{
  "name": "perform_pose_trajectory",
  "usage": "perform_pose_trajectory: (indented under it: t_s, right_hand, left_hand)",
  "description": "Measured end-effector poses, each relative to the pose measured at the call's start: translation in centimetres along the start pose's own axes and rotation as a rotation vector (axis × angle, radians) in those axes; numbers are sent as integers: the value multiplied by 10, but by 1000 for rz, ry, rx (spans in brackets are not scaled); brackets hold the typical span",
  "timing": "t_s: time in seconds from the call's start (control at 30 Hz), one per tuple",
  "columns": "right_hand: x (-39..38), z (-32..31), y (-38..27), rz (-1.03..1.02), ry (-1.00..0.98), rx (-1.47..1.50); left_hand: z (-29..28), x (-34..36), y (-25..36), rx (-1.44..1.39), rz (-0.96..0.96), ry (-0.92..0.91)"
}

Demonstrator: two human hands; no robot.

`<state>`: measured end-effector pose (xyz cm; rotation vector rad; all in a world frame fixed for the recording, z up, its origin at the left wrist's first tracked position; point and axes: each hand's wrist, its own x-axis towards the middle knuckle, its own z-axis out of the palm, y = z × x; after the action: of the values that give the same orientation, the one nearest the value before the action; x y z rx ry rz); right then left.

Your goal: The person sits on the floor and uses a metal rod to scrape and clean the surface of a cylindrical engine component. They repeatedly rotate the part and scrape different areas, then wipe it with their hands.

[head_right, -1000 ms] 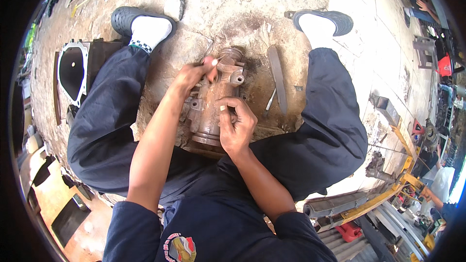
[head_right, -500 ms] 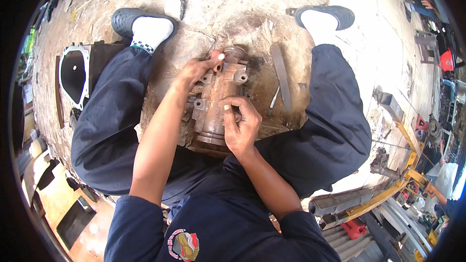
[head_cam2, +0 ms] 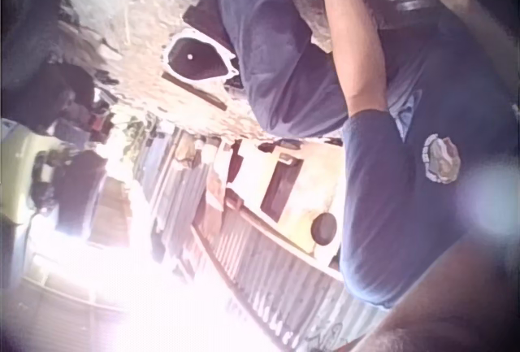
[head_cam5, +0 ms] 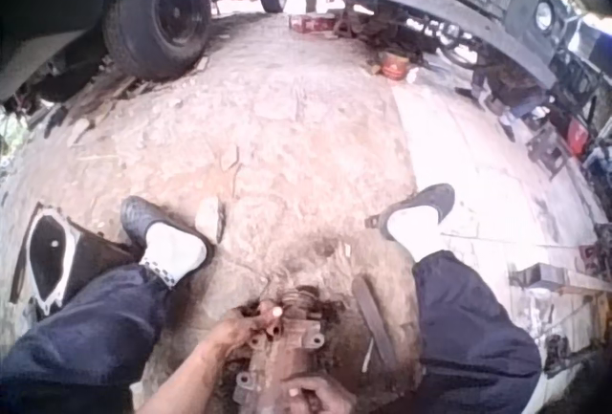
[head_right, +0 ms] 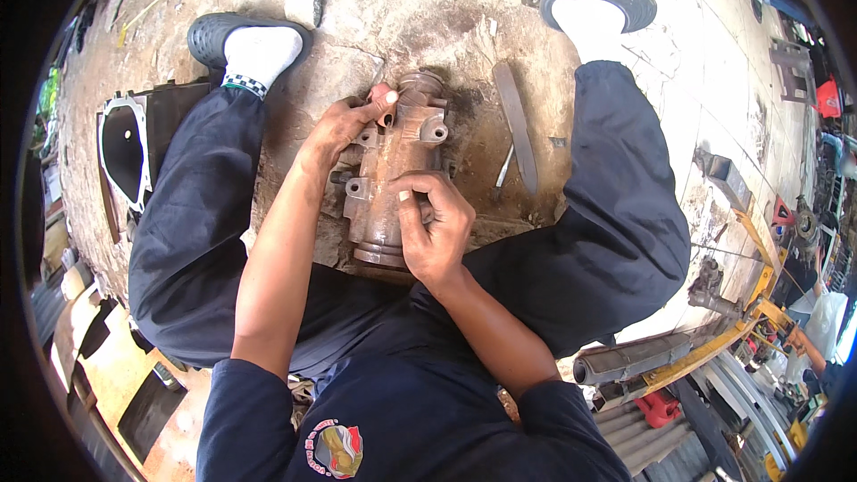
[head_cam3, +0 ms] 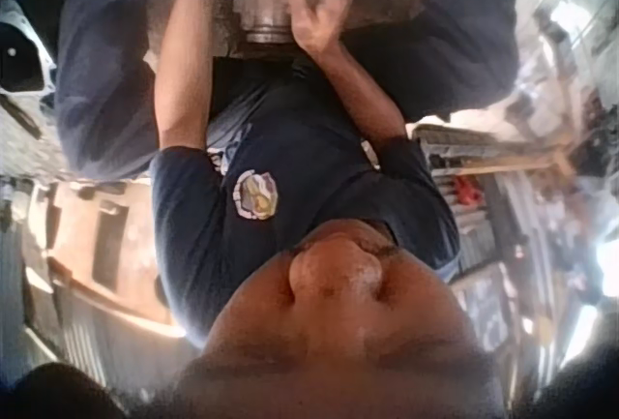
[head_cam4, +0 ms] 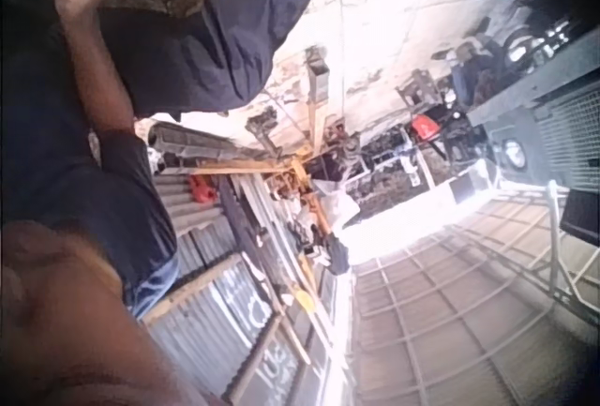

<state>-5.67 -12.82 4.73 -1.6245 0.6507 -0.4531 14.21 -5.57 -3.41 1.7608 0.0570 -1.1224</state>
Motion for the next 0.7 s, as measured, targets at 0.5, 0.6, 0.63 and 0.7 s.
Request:
perform_pose_trajectory:
  t_s: [0.5,0.6,0.63,0.7]
  right_hand:
    - [2,-2,-5,-6,-38,12]
    - [-1,4,0,48,-13,79]
    - [1,5,-1,19,-18,64]
    - [3,6,-3,-41,-23,31]
  left_hand:
    - [3,5,19,141,15,84]
    - [3,13,30,313,-50,86]
    - [7,21,34,299,-70,47]
    - [13,34,40,271,-106,-34]
